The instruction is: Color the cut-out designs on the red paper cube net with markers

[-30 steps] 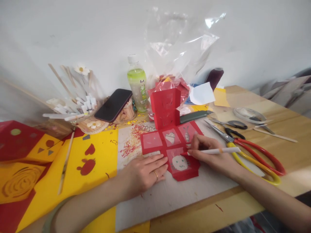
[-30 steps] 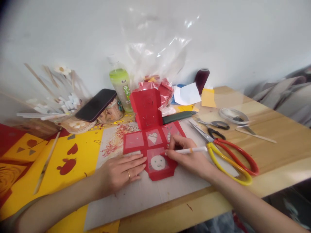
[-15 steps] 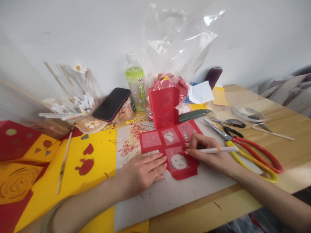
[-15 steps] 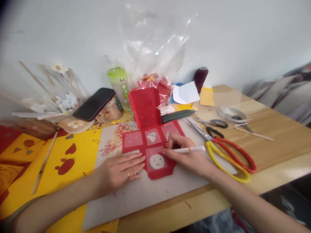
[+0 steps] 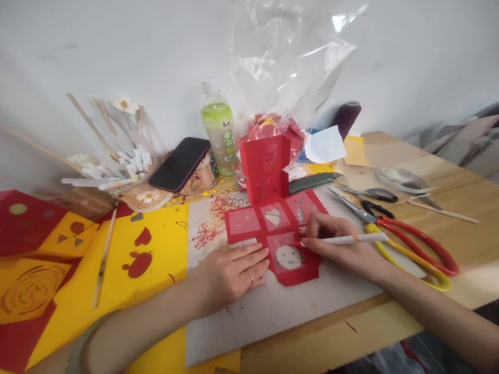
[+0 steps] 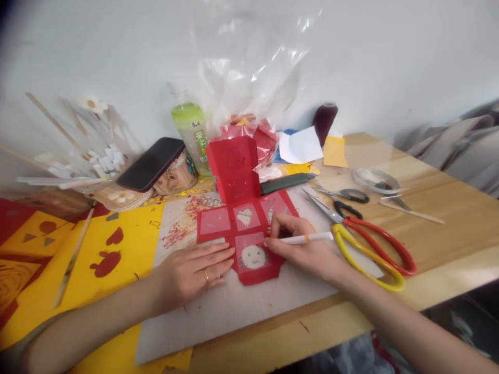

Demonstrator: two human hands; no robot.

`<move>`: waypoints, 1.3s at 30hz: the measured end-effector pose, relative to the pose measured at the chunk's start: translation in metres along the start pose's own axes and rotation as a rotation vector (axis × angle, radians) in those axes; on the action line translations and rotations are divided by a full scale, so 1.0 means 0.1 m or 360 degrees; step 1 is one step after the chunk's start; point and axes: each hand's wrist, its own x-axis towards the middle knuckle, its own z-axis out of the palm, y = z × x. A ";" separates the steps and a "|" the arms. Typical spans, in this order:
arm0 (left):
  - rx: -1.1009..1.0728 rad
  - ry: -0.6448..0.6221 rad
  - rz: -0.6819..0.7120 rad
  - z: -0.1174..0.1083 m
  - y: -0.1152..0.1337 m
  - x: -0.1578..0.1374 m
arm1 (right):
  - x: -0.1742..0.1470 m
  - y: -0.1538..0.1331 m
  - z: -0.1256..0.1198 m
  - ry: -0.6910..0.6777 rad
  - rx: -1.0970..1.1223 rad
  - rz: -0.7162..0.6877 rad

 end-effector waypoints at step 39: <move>0.0030 0.0004 -0.0006 0.01 0.00 -0.01 | 0.01 0.01 0.00 0.0036 0.0014 0.0018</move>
